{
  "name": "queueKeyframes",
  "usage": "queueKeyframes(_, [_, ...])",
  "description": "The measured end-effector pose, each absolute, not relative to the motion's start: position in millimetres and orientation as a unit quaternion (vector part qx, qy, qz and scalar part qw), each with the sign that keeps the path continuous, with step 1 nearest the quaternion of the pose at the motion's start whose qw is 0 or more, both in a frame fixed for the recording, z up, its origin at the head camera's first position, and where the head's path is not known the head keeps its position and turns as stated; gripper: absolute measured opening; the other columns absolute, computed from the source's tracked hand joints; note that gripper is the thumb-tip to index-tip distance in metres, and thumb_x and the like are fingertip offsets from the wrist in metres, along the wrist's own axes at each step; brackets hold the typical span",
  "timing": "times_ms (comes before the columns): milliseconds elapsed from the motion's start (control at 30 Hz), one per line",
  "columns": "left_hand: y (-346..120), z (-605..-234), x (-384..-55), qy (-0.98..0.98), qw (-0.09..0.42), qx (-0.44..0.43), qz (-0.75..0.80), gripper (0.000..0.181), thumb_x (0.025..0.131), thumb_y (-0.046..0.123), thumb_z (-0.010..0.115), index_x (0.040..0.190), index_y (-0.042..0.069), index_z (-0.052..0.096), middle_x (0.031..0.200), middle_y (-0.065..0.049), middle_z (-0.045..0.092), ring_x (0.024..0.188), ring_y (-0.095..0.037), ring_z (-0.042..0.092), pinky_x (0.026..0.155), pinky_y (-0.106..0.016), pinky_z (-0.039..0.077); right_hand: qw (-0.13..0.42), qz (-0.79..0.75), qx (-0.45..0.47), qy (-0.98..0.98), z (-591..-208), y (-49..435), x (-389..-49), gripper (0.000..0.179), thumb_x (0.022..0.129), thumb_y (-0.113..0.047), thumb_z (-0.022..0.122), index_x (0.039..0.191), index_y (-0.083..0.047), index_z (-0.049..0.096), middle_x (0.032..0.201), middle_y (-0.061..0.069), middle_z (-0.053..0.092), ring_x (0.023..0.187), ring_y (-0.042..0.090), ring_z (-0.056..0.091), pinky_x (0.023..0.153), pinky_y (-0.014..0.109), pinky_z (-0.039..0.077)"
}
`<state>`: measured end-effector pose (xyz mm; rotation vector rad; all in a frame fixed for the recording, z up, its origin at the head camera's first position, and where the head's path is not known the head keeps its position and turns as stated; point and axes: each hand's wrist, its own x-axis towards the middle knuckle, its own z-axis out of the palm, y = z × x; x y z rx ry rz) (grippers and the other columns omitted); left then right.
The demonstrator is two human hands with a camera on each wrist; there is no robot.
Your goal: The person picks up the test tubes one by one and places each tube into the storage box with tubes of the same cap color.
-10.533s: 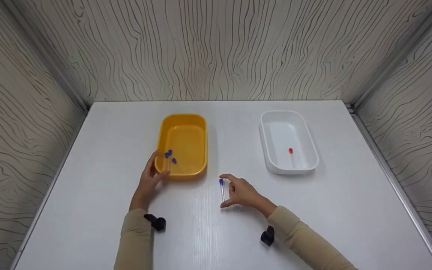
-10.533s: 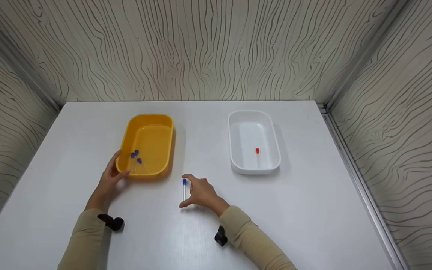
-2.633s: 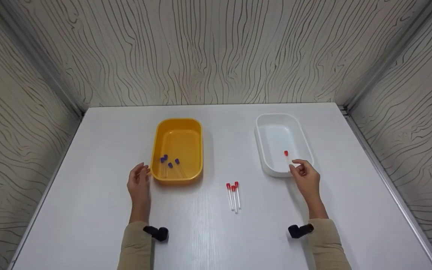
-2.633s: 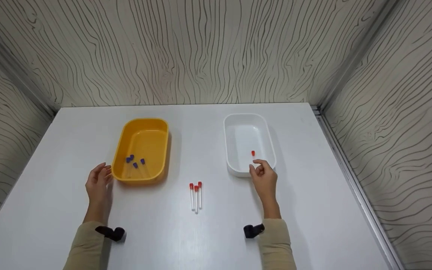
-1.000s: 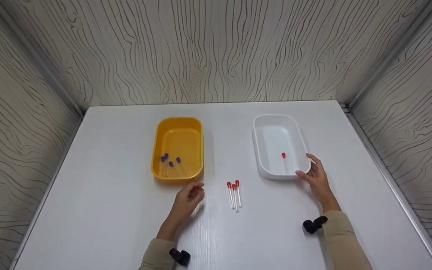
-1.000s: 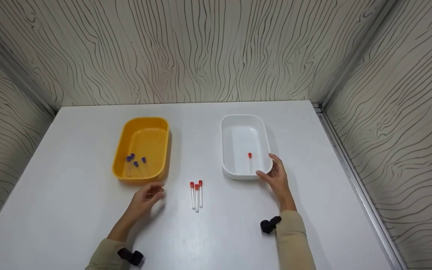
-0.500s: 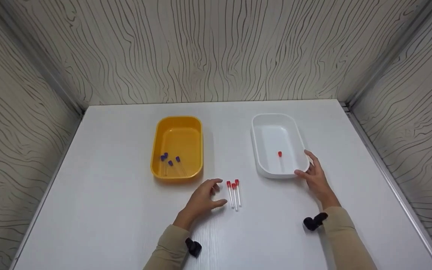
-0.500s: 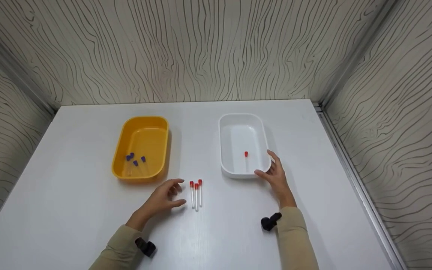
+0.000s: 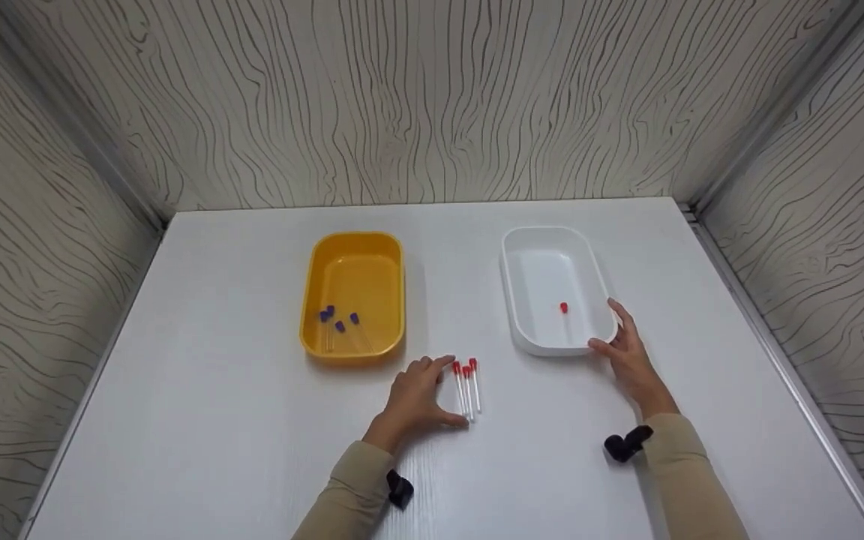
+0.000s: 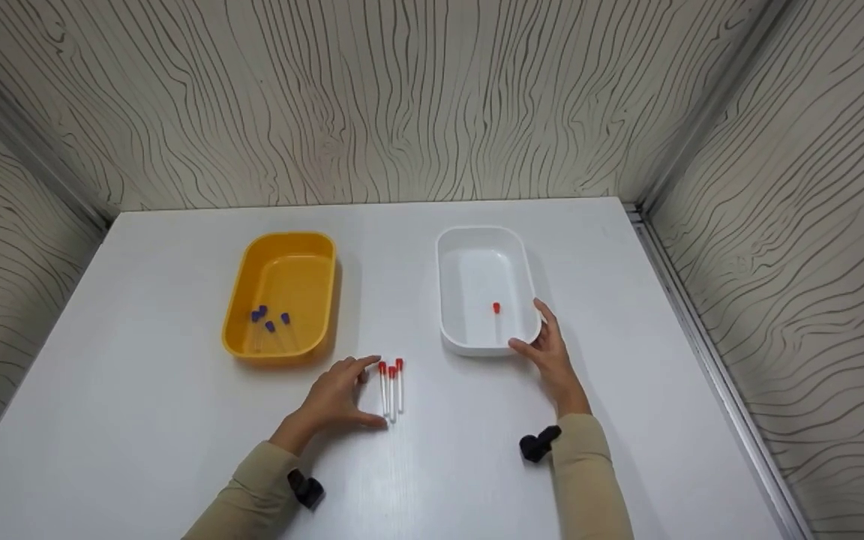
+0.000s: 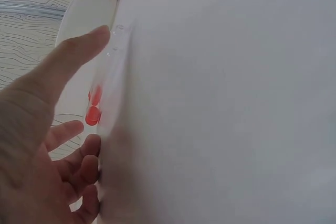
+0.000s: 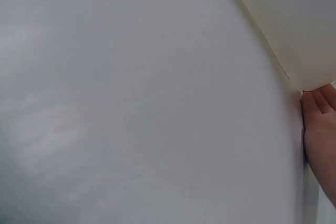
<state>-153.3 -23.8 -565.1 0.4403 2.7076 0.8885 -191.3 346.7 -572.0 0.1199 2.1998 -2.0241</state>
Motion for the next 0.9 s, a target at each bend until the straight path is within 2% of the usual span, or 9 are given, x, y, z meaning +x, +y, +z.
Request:
queueKeyframes(233, [-19.5, -567.9, -149.9, 0.941, 0.107, 0.149, 0.283, 0.099, 0.057, 0.053, 0.087, 0.141, 0.022, 0.046, 0.120, -0.004, 0.057, 0.109, -0.020, 0.049, 0.098, -0.041, 0.044, 0.077, -0.700, 0.021, 0.710, -571.5, 347.4, -193.0, 0.084, 0.094, -0.002, 0.055, 0.155, -0.031, 0.005, 0.165, 0.010, 0.001, 0.150, 0.034, 0.012, 0.095, 0.002, 0.037])
queueKeyframes(633, [-17.0, -567.0, -149.8, 0.943, 0.091, 0.153, 0.280, 0.092, 0.057, 0.052, 0.087, 0.136, 0.020, 0.051, 0.114, -0.003, 0.056, 0.106, -0.019, 0.048, 0.090, -0.037, 0.041, 0.081, -0.675, 0.017, 0.733, -569.4, 346.3, -194.4, 0.085, 0.094, -0.004, 0.057, 0.156, -0.029, 0.003, 0.165, 0.008, -0.004, 0.153, 0.034, 0.006, 0.095, 0.001, 0.034])
queueKeyframes(900, [-19.3, -564.3, -150.2, 0.936, 0.108, 0.156, 0.297, 0.088, 0.060, 0.047, 0.087, 0.135, 0.022, 0.050, 0.118, -0.003, 0.058, 0.108, -0.019, 0.050, 0.095, -0.040, 0.043, 0.074, -0.674, 0.015, 0.735, -567.3, 346.9, -192.1, 0.085, 0.093, -0.002, 0.058, 0.156, -0.022, 0.005, 0.165, 0.009, -0.002, 0.152, 0.036, 0.008, 0.093, 0.001, 0.037])
